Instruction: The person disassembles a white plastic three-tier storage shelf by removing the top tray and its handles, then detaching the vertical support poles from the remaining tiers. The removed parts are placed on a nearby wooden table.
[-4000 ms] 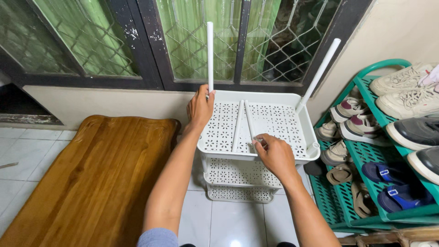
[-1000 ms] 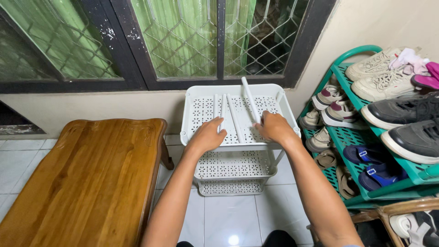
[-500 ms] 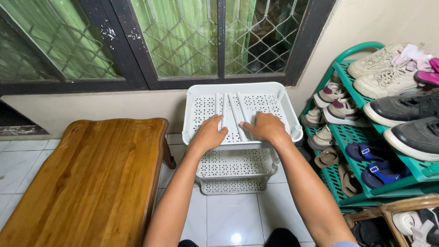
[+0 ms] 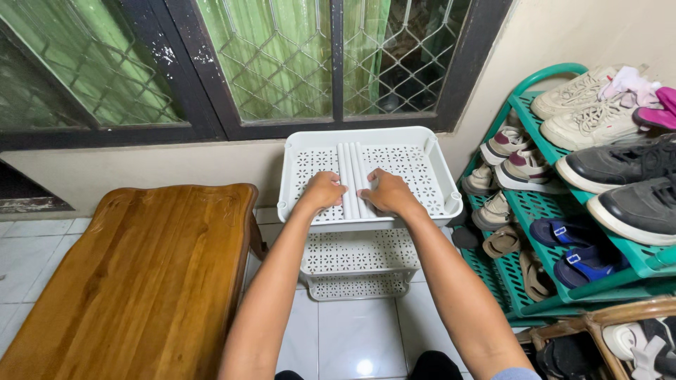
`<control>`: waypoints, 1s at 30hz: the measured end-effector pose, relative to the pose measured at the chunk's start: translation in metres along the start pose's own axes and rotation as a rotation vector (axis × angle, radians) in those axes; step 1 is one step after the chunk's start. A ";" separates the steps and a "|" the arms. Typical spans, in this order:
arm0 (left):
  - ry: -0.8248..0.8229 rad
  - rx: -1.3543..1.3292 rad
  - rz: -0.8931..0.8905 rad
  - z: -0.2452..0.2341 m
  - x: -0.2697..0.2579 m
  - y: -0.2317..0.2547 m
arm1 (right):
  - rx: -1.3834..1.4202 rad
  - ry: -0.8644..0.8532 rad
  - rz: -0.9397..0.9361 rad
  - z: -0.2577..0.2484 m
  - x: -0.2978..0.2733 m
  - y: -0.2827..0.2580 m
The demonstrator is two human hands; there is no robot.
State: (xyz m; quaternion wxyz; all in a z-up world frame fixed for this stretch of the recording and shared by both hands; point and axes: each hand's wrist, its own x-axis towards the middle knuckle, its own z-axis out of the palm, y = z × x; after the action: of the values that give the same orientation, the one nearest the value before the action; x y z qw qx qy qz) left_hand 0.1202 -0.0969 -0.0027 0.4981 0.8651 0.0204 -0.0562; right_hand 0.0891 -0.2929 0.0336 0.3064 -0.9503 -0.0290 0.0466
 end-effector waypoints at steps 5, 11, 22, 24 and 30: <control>-0.001 -0.121 -0.089 0.009 0.009 0.001 | 0.186 -0.024 -0.016 0.005 0.010 0.012; -0.140 -0.271 -0.044 0.008 0.007 0.002 | 0.450 -0.206 0.078 0.003 0.012 0.006; -0.316 -0.462 -0.102 0.002 -0.001 0.010 | 0.798 -0.335 0.118 -0.001 0.010 0.007; -0.326 -0.514 -0.085 0.001 -0.001 0.012 | 0.892 -0.388 0.083 -0.003 0.008 0.007; -0.225 -0.719 0.073 0.002 -0.007 0.024 | 1.024 -0.245 0.020 -0.012 -0.006 -0.010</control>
State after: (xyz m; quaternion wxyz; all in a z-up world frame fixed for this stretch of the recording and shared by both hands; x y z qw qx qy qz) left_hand 0.1151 -0.1106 0.0182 0.7709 0.6234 -0.0470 -0.1225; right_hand 0.0845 -0.2925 0.0492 0.7255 -0.6667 -0.0290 0.1683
